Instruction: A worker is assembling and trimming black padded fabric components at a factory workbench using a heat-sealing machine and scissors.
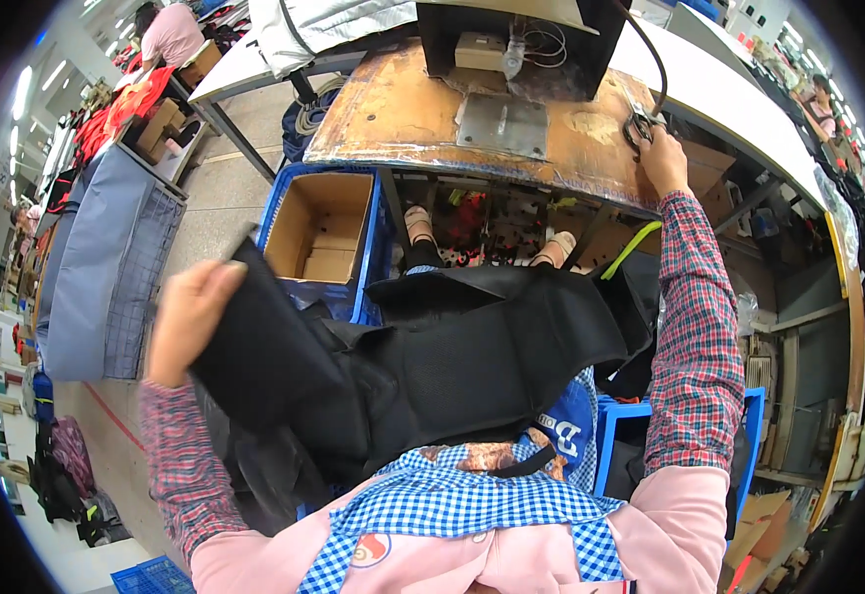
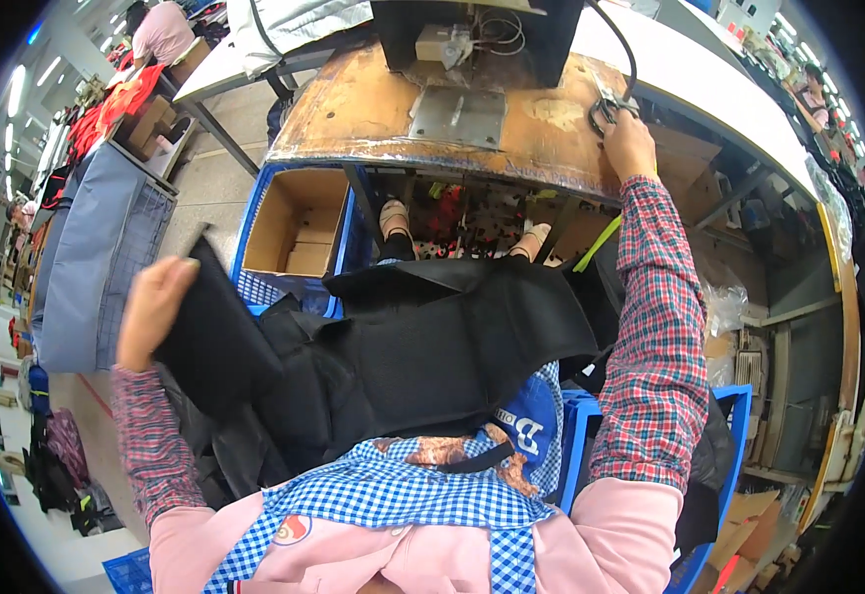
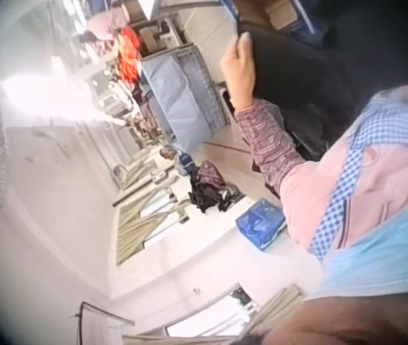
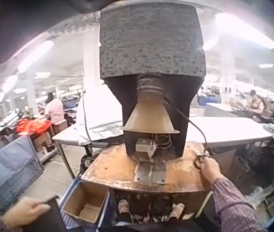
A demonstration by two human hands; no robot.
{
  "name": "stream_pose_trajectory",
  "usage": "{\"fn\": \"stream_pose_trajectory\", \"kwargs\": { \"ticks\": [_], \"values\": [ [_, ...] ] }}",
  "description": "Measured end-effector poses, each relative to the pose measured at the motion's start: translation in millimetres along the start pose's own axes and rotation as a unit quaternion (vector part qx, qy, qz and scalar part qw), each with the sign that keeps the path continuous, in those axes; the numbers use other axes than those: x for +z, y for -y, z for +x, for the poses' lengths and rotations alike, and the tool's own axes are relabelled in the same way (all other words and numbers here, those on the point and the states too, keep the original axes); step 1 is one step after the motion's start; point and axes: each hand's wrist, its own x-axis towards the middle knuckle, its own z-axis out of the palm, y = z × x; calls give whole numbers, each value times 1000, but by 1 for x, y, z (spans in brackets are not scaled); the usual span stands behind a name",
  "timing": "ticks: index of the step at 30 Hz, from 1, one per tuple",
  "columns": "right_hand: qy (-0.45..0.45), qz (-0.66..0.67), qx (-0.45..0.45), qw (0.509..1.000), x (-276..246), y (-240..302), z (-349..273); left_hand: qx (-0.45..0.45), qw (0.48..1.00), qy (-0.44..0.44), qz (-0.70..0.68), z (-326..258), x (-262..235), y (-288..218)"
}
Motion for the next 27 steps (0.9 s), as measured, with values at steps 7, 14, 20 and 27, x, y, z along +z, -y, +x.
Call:
{"fn": "stream_pose_trajectory", "kwargs": {
  "ticks": [7, 14, 20, 27],
  "values": [
    [216, -38, 37, 975, -32, 16, 27, 79, 985, 131, -77, 3, 99, 13],
    [354, 307, 16, 883, -87, 114, -67, 85, 991, 96, -39, 7, 111, 17],
    [247, 174, -200, 932, -30, 244, -51, 92, 993, 11, -76, 23, 119, 0],
    [462, 468, -166, 734, -56, 280, -149, 120, 982, -95, -108, 15, 123, 1]
  ]
}}
